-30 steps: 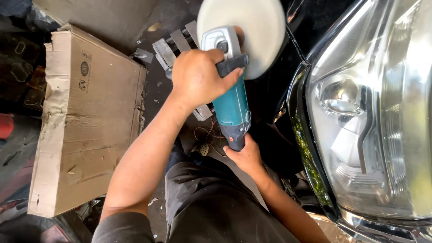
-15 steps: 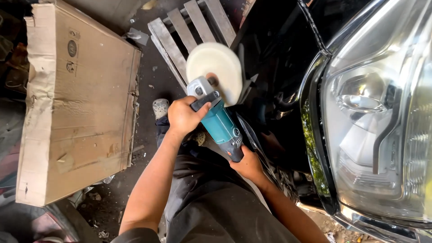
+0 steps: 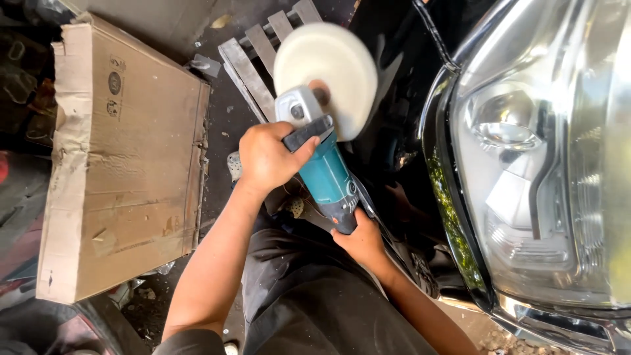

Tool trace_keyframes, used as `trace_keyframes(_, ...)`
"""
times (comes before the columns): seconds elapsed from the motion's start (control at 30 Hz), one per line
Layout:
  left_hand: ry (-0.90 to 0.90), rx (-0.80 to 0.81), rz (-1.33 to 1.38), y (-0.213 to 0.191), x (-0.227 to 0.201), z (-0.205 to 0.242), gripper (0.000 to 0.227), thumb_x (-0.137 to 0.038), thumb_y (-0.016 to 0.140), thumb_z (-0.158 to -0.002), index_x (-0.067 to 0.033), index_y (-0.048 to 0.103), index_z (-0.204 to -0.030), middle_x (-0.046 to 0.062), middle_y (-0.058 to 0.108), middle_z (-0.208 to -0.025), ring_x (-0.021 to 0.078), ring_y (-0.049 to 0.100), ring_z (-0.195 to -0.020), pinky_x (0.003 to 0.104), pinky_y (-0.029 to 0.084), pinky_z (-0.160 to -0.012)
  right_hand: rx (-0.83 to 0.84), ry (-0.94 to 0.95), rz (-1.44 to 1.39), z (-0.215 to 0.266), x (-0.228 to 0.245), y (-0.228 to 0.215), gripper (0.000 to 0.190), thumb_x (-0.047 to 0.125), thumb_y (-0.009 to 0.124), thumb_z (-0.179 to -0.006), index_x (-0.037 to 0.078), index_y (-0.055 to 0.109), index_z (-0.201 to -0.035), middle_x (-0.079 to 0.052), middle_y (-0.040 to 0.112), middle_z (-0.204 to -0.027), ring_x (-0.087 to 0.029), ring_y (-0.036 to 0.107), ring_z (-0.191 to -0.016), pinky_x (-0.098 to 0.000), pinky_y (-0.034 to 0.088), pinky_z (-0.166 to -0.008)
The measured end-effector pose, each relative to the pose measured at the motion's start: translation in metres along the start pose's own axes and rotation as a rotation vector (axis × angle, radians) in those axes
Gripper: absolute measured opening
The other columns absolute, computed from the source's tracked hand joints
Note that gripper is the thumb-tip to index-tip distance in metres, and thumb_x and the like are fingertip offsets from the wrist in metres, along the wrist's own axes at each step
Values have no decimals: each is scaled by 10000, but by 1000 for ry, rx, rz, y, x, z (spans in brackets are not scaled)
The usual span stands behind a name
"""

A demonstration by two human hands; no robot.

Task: The person polishes the front bumper and fender of a black car with a power polisher.

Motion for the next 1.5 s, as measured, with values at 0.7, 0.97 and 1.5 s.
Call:
trace_keyframes(0.7, -350, 115, 107, 49, 72, 72, 403, -413, 836, -764, -50, 685, -677, 149, 657, -621, 323, 675, -565, 407, 531, -554, 227, 183, 77, 34, -43, 11, 560, 318, 822, -672, 86, 630, -1145, -136, 779, -949, -287, 774, -879, -392, 591, -787)
trace_keyframes(0.97, -435, 150, 107, 89, 131, 77, 391, -447, 826, -764, -77, 714, -705, 137, 673, -622, 330, 689, -589, 412, 548, -588, 294, 217, 136, 2, -65, 43, 549, 297, 815, -663, 76, 634, -1132, -139, 763, -966, -284, 757, -886, -395, 577, -786)
trace_keyframes(1.5, 214, -43, 95, -2, 19, -6, 352, -341, 865, -770, -85, 654, -655, 90, 599, -616, 324, 620, -596, 430, 511, -635, -218, -86, -39, -29, -1, 13, 475, 311, 826, -706, 96, 659, -1094, -168, 764, -916, -371, 751, -844, -436, 592, -741)
Point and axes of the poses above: each hand's wrist, its own z-axis away from the middle knuckle, its own y-axis out of the palm, x = y × z, the point moved 8 cm from there along -z, towards the middle knuckle
